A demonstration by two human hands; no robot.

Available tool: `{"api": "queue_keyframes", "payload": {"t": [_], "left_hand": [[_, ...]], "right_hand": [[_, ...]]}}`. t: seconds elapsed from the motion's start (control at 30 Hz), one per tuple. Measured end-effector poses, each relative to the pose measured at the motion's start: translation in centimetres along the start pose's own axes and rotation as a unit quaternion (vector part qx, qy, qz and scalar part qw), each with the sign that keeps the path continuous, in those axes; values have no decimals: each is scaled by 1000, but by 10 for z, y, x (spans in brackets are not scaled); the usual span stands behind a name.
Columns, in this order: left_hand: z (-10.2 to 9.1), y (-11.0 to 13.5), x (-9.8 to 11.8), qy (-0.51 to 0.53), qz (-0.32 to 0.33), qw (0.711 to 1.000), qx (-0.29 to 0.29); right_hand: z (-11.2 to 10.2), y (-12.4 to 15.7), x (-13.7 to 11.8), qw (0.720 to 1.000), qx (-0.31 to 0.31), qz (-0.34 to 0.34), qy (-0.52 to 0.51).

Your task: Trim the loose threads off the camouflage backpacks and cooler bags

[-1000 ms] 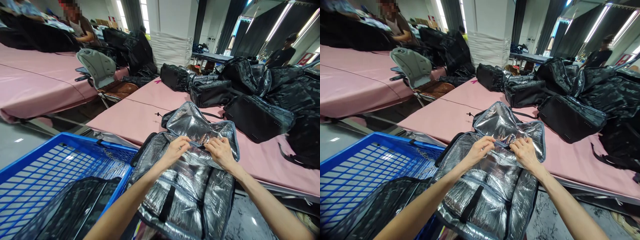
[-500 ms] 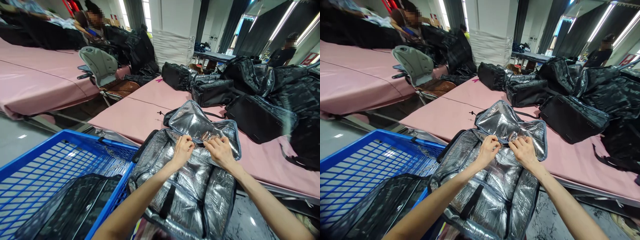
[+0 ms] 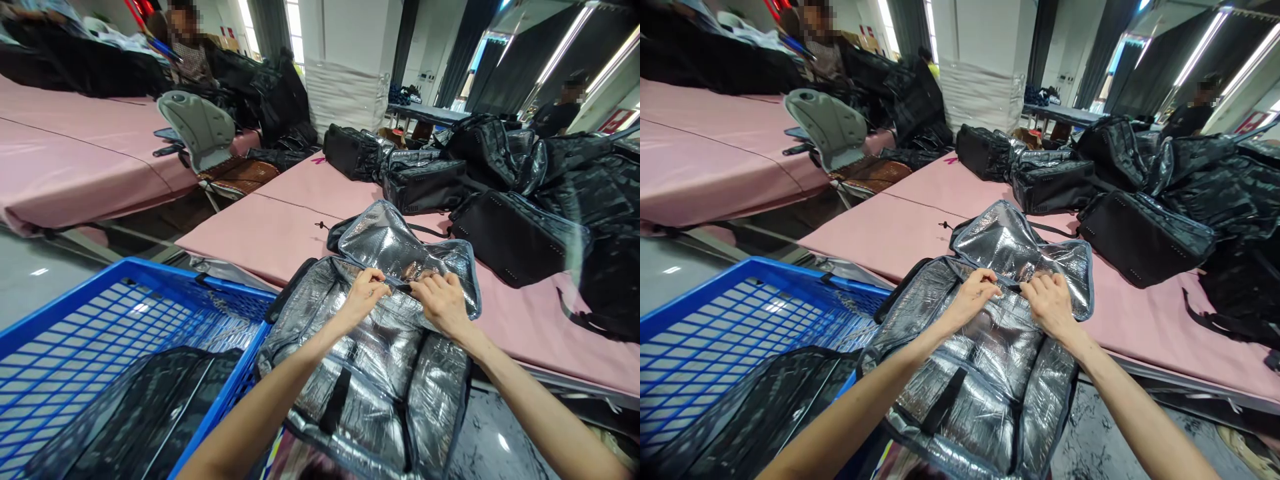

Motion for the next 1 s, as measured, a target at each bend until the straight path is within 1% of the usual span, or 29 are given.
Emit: {"api": "queue_keyframes", "payload": {"t": [0.07,0.13,0.2,0.27,0.3,0.37,0.43,0.5,0.6,0.67,0.73,0.87,0.93,1.0], "left_hand": [[-5,-1,0,36,-5,999,-20],[-11,-4,-1,37,2,999,-7],[-20,-5,-5,-15,5,999,29],[-29,-4,-10,-124,5,991,43],[-33,-1,-13,-187,14,982,34],[-37,10,-15,-297,56,953,7],[-38,28,-15,-367,112,923,-9],[-35,46,-14,-402,146,904,-23],[-30,62,-8,-410,150,898,-48],[-26,60,-1,-405,141,901,-59],[-18,50,7,-395,141,904,-82],[1,25,23,-377,159,899,-159],[6,17,27,-376,148,893,-199],[7,11,29,-368,124,890,-239]], "right_hand": [[4,5,6,997,12,37,-68],[10,10,9,991,-3,56,-117],[15,13,8,989,-27,65,-129],[17,16,5,991,-38,66,-113],[18,18,2,992,-38,61,-103],[17,24,-7,996,-40,30,-76],[17,33,-20,998,-40,-15,-48],[18,43,-34,998,-27,-51,-31],[19,53,-48,997,1,-70,-36],[20,55,-51,996,15,-71,-45],[18,55,-52,996,30,-73,-45],[9,54,-54,996,53,-73,-25],[5,55,-57,995,64,-73,-24],[1,56,-59,993,80,-74,-32]]}}
Point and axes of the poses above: each hand's wrist, its own y-axis away from the middle knuckle, its own z-axis out of the palm, x = y × z, the point moved 3 cm from there along -y, towards the middle knuckle, and after that the axes turned 13 degrees about -x, right-handed, at the moved point
